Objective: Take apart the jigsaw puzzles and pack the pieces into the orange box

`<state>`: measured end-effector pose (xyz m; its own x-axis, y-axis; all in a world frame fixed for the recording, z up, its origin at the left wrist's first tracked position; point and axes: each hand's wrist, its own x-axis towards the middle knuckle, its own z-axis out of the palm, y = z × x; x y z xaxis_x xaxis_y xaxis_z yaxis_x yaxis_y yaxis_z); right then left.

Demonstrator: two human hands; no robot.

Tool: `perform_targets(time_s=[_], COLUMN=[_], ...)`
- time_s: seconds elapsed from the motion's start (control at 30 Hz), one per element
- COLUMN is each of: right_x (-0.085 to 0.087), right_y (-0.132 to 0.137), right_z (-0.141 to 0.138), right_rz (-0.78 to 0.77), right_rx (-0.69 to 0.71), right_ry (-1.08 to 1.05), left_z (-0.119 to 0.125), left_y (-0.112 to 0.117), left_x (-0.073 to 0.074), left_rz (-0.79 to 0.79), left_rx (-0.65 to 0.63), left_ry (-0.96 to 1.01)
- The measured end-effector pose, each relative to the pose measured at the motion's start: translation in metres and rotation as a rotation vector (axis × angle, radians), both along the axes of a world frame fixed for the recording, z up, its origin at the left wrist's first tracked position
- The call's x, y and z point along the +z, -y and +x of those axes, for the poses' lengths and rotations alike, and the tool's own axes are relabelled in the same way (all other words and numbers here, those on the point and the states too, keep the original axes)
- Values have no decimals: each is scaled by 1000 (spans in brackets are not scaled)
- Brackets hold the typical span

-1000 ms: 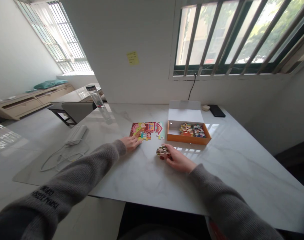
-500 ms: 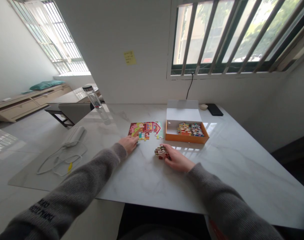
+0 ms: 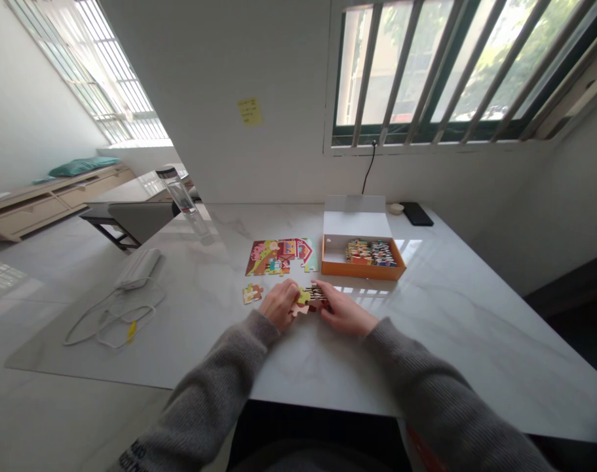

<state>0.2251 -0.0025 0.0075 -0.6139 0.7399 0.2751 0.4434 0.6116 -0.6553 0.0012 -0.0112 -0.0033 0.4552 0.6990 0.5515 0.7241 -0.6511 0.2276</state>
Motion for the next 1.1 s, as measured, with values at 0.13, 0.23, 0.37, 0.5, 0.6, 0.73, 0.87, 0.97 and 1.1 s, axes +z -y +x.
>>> perform_targets(time_s=[0.13,0.23,0.37,0.5,0.6,0.73,0.87,0.97,1.1], right_x=[-2,-4,-5,-4,-4,-3,-3,-2,-2], right_y=[-1,-1,-1,-2,-2,-2,-1,-1,-1], right_z=[0,0,0,1,1,1,1,1,0], right_rz=[1,-4,-20,-18,-21,-34,-35,-33,-32], right_rx=[5,5,-13,-8,-10,-13,-21,-25,-13], right_ry=[-3,-4,-28,-69,-64,-36,-35,-43,-47], left_z=[6,6,3,2,3,4,5,5,4], left_y=[1,4,7,9,8,5,7,9,10], left_x=[-5,-5,-1,3,3,3,7,8,7], left_rz=[-53,-95,-166,-241,-302,-506,-671,-716,-711], left_rx=[-75,-95,-151,-184,-165,-145,-186,-220,-257], left_ry=[4,-5,-26,128,398,917,1067,1060,1000])
